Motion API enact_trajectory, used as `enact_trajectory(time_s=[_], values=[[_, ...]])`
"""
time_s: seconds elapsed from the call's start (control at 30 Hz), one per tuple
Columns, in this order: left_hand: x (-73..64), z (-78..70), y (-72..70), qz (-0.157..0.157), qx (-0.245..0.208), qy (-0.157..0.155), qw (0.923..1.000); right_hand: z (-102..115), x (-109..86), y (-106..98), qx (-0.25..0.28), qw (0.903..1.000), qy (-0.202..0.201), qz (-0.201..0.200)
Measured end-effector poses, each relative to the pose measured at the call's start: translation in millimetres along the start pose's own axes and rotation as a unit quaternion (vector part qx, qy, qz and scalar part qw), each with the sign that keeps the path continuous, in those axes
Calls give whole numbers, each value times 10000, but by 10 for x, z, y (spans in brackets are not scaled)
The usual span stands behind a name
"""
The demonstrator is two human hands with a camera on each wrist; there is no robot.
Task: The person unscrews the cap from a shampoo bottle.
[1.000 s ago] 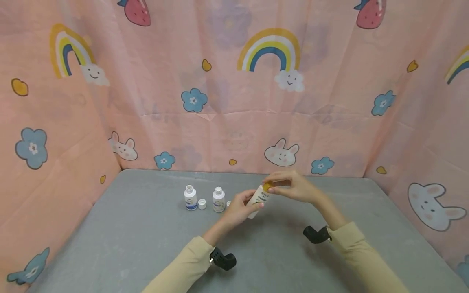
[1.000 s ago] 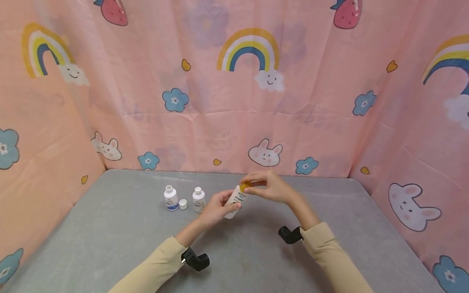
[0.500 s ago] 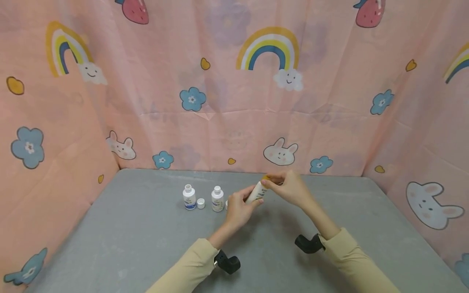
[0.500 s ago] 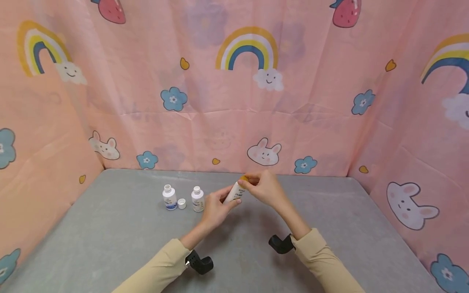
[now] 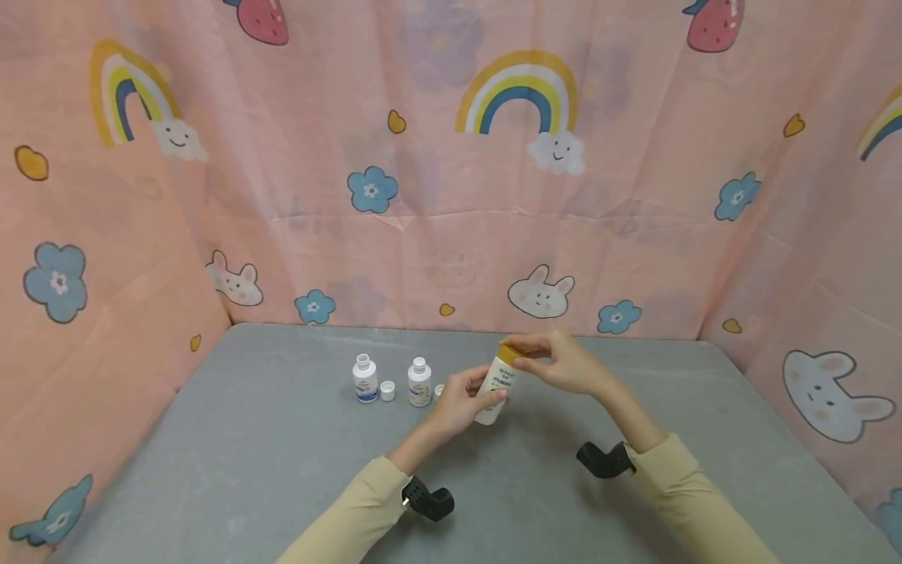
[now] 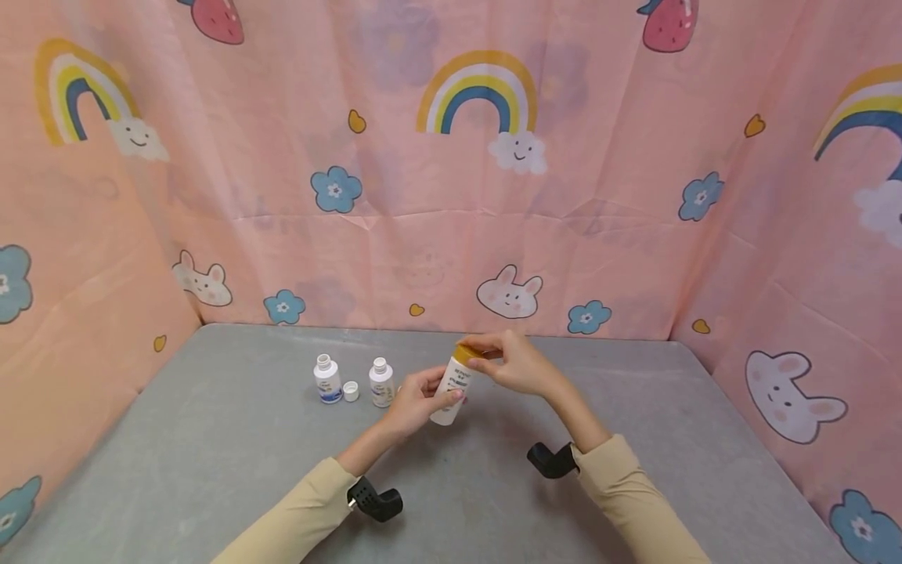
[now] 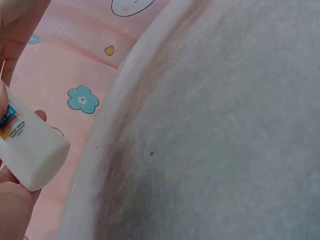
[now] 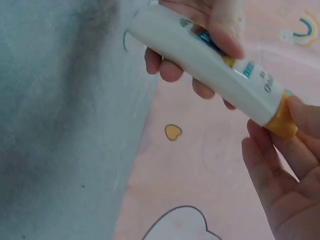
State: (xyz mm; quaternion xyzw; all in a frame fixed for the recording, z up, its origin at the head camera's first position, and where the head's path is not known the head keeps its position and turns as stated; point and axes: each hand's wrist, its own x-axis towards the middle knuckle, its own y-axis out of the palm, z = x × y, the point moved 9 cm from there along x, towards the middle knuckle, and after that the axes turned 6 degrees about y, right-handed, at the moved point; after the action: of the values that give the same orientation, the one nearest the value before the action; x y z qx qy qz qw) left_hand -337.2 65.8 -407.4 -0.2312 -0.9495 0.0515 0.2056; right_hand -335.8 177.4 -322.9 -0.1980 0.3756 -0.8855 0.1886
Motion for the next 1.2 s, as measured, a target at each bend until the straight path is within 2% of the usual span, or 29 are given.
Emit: enact_trajectory(time_s=[0.1, 0.27, 0.33, 0.4, 0.47, 0.6, 0.7, 0.83, 0.97, 1.2], values=[[3, -8, 4, 76, -105, -62, 9999, 32, -11, -14, -115, 9998, -134, 96], [8, -12, -12, -40, -41, -20, 10000, 93, -9, -35, -222, 9992, -320, 105], [7, -12, -12, -84, -8, -25, 10000, 113, -2, -59, -215, 9994, -269, -1], [-1, -44, -9, -127, 47, -64, 9999, 118, 10, -105, -251, 9994, -79, -234], [-16, -150, -18, -213, 142, -3, 9997, 110, 24, -158, -341, 9975, 300, -533], [-50, -387, -57, -542, 541, 138, 9970, 107, 47, -197, -794, 9871, 1037, -922], [-66, -495, -73, -773, 794, 247, 9935, 127, 62, -173, -1050, 9804, 1300, -1039], [-72, -538, -83, -907, 891, 306, 9914, 110, 65, -151, -982, 9756, 1552, -1200], [-79, -508, -113, -973, 895, 341, 9906, 103, 70, -120, -860, 9778, 1558, -1109], [-91, -448, -142, -830, 774, 358, 9929, 125, 93, -89, -613, 9899, 1078, -693]])
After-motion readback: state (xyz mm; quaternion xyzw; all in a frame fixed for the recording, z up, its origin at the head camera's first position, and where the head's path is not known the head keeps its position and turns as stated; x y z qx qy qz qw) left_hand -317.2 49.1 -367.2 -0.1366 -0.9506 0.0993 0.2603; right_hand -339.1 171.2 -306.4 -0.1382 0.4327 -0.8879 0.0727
